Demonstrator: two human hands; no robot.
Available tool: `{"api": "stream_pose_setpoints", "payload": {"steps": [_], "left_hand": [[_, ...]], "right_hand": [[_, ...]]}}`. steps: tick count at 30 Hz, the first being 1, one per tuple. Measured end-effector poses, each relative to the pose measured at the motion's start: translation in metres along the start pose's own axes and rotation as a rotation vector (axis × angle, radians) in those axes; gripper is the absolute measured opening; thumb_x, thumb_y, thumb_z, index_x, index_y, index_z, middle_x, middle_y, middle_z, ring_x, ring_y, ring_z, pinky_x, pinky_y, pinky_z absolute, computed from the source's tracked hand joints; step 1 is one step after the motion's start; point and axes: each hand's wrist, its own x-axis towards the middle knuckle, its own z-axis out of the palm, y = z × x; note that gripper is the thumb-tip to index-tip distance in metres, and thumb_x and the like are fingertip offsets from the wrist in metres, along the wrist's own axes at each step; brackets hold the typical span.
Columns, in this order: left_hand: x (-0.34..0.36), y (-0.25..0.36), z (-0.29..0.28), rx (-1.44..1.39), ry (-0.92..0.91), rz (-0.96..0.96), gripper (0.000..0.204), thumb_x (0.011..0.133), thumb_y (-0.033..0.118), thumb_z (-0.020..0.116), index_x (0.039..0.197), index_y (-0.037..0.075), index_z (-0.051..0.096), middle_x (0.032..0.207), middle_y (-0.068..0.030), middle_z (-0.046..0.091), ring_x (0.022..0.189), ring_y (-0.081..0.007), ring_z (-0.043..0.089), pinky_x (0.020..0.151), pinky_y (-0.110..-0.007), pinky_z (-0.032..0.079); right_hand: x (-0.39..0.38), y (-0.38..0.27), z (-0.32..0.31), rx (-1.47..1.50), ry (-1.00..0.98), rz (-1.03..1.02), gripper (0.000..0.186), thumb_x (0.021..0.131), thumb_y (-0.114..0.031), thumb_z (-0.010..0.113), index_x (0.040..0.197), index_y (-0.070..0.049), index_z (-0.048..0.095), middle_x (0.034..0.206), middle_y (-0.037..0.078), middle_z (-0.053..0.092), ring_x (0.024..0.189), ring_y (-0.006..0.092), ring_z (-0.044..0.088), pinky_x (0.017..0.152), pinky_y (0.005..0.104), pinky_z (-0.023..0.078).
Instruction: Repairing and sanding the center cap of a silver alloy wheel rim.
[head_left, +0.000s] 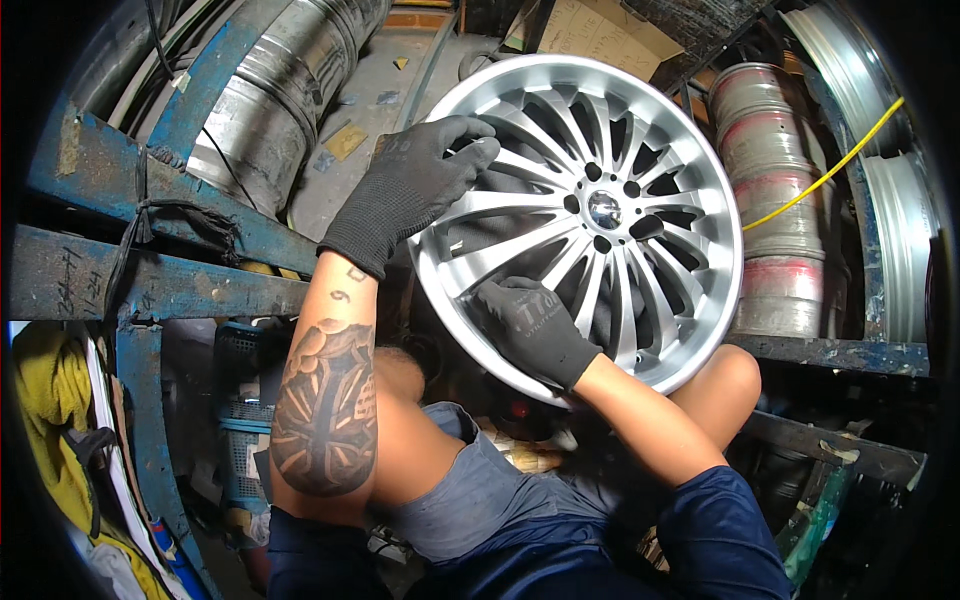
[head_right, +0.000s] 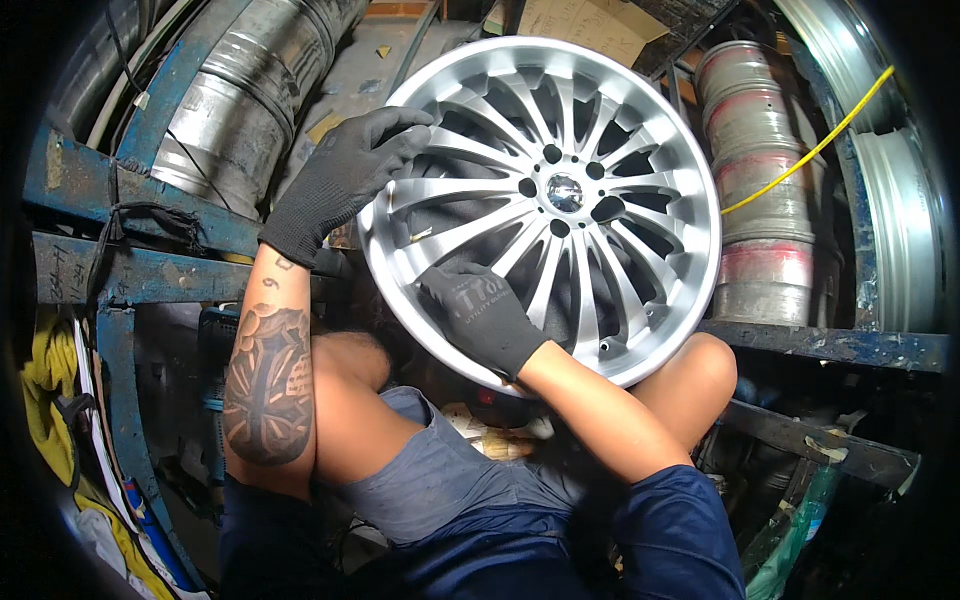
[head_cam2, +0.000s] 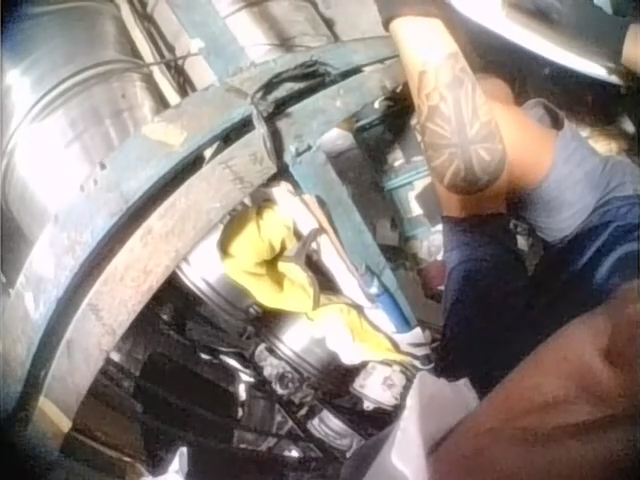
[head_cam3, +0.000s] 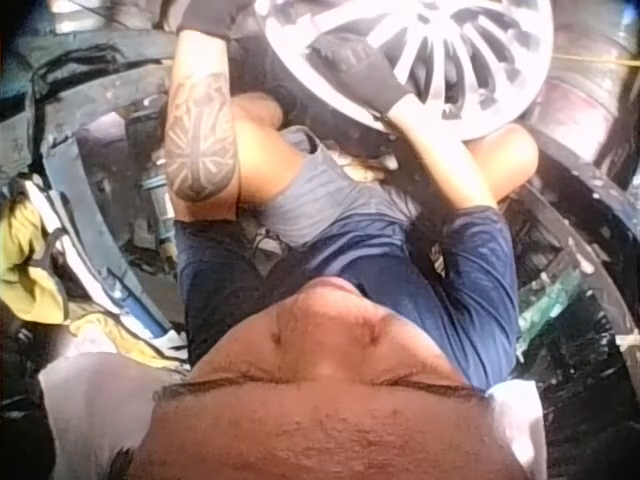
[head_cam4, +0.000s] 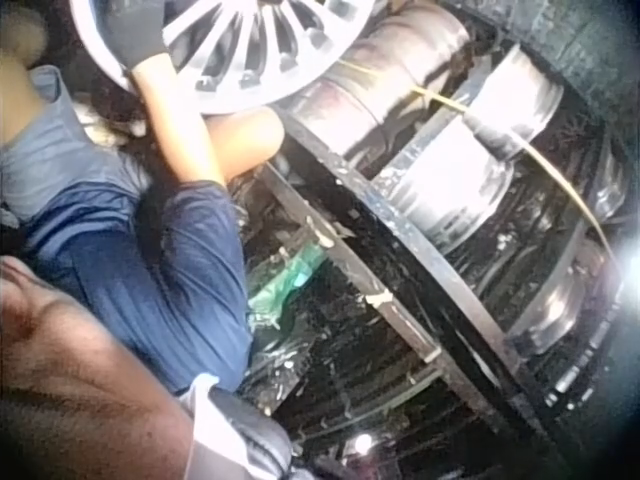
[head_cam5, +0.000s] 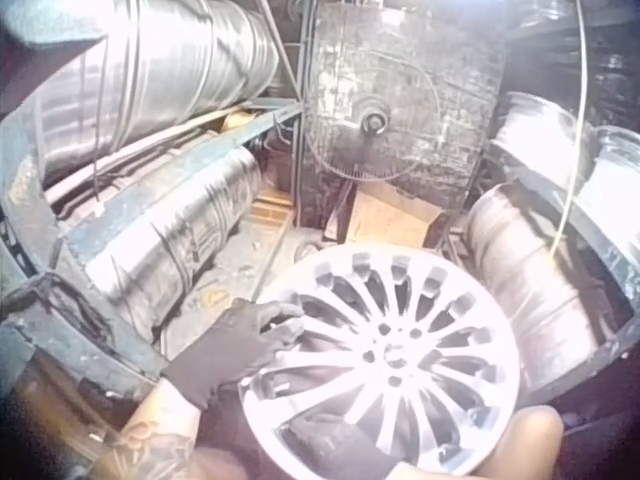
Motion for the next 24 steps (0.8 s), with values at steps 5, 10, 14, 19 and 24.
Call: {"api": "stream_pose_setpoints", "payload": {"steps": [5,10,14,19,24], "left_hand": [[-0.005,0.003,-0.002,0.086,0.042,-0.059,0.051,0.097,0.046,0.064,0.126,0.004,0.065,0.113,-0.0122,0.071,0.101,-0.0164,0.067,0.09,-0.032,0.052],[-0.003,0.003,0.005,0.153,0.094,0.007,0.055,0.097,0.047,0.064,0.13,0.004,0.062,0.114,-0.0136,0.07,0.104,-0.0187,0.066,0.093,-0.033,0.051],[-0.004,0.003,0.002,0.063,0.067,-0.005,0.057,0.096,0.048,0.064,0.132,0.004,0.061,0.115,-0.0147,0.07,0.104,-0.0196,0.066,0.091,-0.034,0.052],[0.002,0.004,0.009,0.064,0.047,0.02,0.057,0.096,0.047,0.064,0.133,0.004,0.06,0.112,-0.0139,0.07,0.094,-0.0183,0.067,0.087,-0.033,0.053],[-0.005,0.026,0.008,-0.012,-0.064,-0.136,0.056,0.098,0.047,0.062,0.133,0.004,0.06,0.104,-0.0126,0.071,0.086,-0.0177,0.068,0.083,-0.033,0.054]], "right_hand": [[0.008,-0.008,0.0,0.014,-0.034,0.042,0.016,0.084,-0.01,0.067,0.095,-0.002,0.058,0.083,0.021,0.065,0.086,0.0411,0.065,0.079,0.0494,0.051],[0.005,-0.003,-0.003,0.025,-0.024,0.022,0.016,0.085,-0.01,0.066,0.095,-0.001,0.058,0.082,0.022,0.065,0.084,0.0423,0.064,0.078,0.0491,0.051],[0.008,-0.009,-0.009,0.062,-0.015,0.026,0.011,0.086,-0.008,0.066,0.091,-0.001,0.058,0.08,0.021,0.064,0.082,0.0424,0.064,0.078,0.0477,0.051],[0.007,0.0,0.003,0.011,0.01,-0.065,0.014,0.086,-0.01,0.068,0.091,-0.002,0.058,0.075,0.018,0.062,0.079,0.0405,0.063,0.078,0.0464,0.051],[0.004,-0.006,-0.013,0.06,-0.04,0.037,0.012,0.089,-0.011,0.065,0.091,-0.002,0.058,0.078,0.021,0.062,0.083,0.0403,0.064,0.076,0.0484,0.05]]}}
